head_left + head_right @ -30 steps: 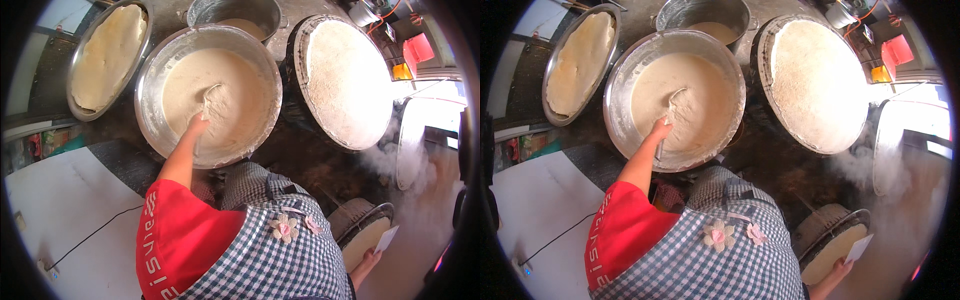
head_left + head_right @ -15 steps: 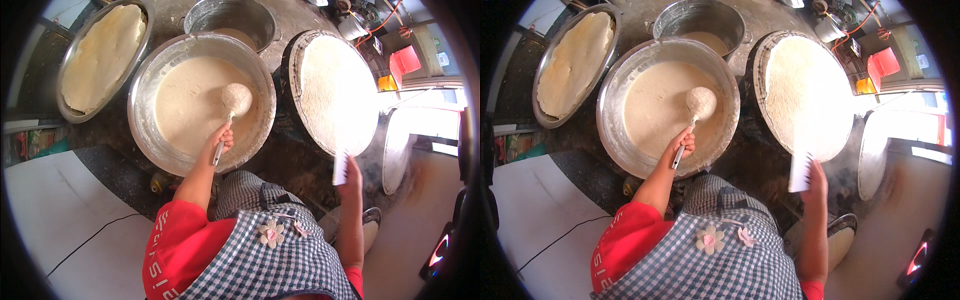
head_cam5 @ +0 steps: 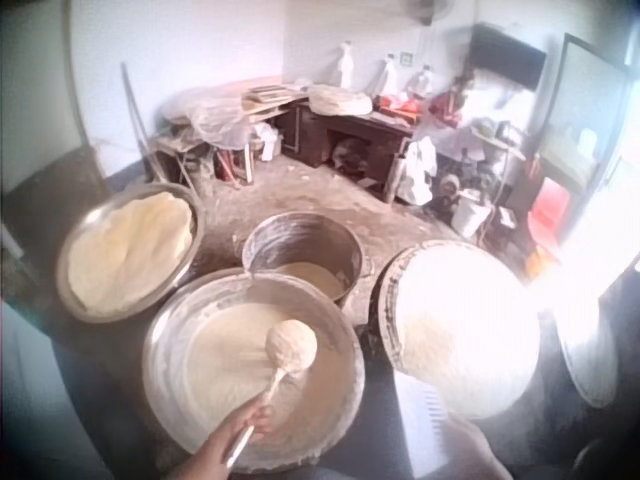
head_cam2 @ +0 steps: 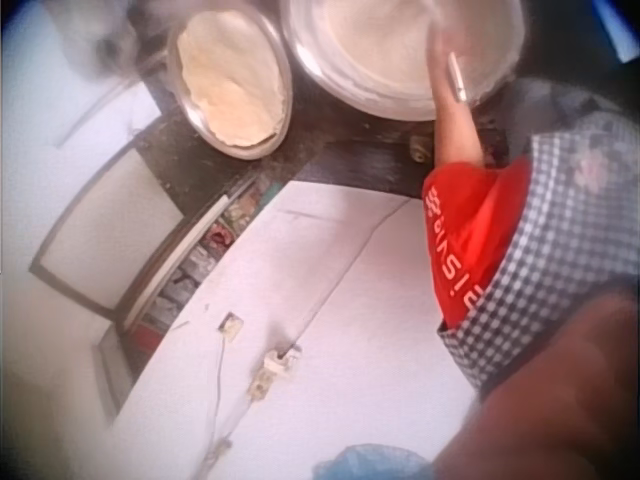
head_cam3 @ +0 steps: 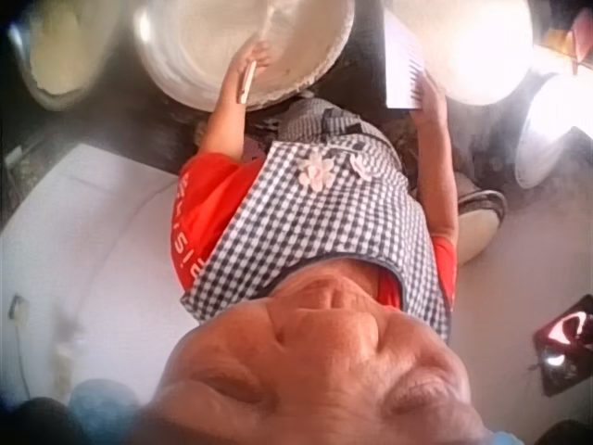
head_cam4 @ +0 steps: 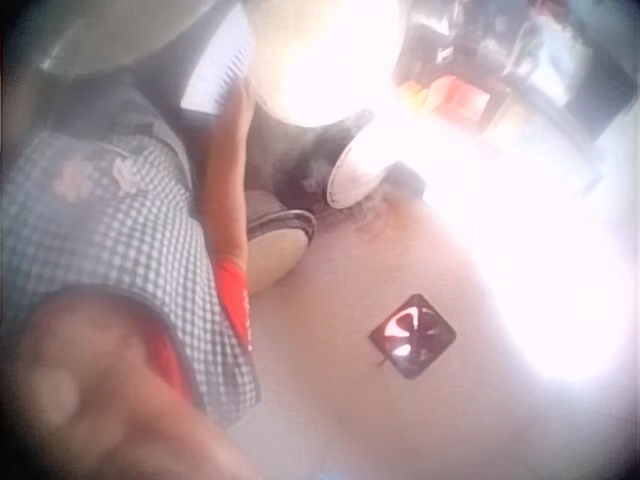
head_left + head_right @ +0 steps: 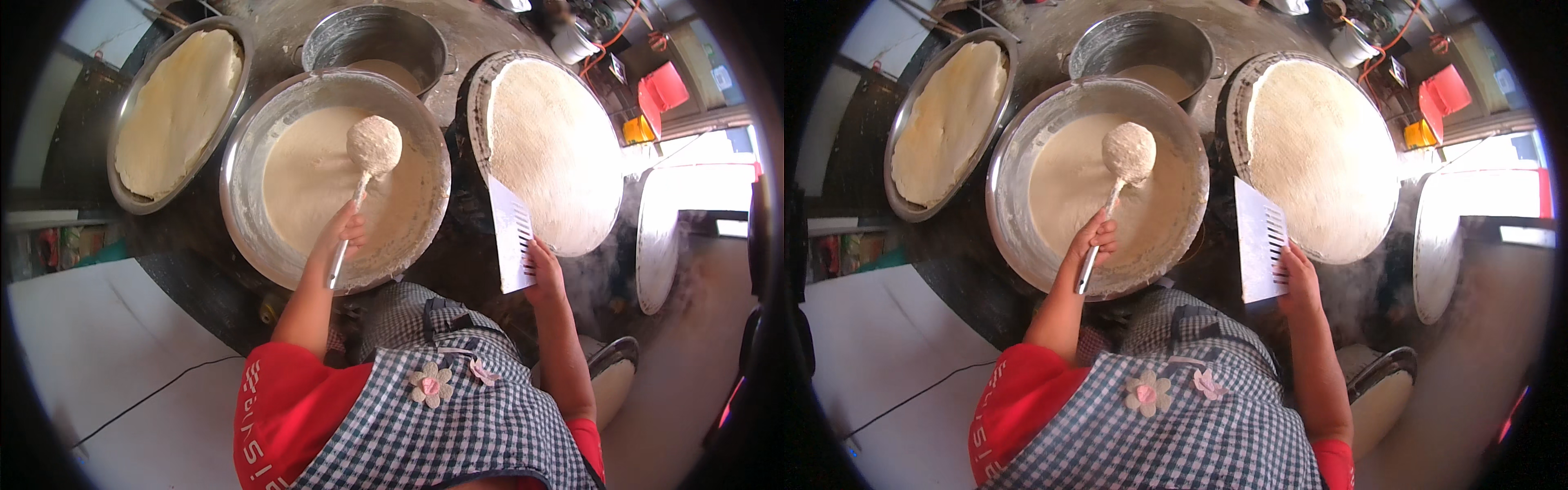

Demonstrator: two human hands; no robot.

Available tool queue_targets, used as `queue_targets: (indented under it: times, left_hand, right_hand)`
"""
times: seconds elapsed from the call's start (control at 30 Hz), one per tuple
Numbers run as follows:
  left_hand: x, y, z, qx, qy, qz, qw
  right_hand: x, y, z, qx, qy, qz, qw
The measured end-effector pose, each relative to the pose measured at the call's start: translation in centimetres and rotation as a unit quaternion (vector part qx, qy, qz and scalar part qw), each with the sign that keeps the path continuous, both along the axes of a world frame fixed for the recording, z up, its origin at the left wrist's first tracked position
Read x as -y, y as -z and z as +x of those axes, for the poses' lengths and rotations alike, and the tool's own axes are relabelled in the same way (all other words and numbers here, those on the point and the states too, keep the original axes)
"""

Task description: The person pours batter onto a hot griddle, spreads it into a thin circle with a spatula, cooks the crepe, then lifts and transfers it to a tray. The cycle repeats with additional crepes.

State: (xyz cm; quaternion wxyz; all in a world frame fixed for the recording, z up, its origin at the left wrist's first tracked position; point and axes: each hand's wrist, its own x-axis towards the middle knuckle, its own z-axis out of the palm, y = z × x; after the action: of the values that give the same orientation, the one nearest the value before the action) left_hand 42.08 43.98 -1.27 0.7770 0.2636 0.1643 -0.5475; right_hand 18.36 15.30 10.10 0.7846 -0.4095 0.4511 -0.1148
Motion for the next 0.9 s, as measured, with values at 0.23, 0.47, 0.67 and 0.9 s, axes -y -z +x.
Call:
queue_targets:
  times: [0.23,0.47,0.67,0.9]
  left_hand:
    - [1.8,-6.9,1.8,0.107,0.081,0.003,0.991]
    - [14.6,-15.9,-1.4,0.158,0.196,0.060,0.966]
    - [32.9,-18.8,-12.5,0.080,0.338,-0.070,0.935]
    - [55.4,-22.2,-32.5,0.103,0.468,-0.075,0.874]
  right_hand:
    - [2.7,0.5,-7.2,0.008,0.049,0.001,0.999]
    - [8.4,1.2,-15.8,0.065,0.156,0.042,0.985]
    - [16.9,4.9,-27.8,0.124,0.296,0.036,0.946]
    - [27.9,6.2,-45.9,0.074,0.408,-0.021,0.910]
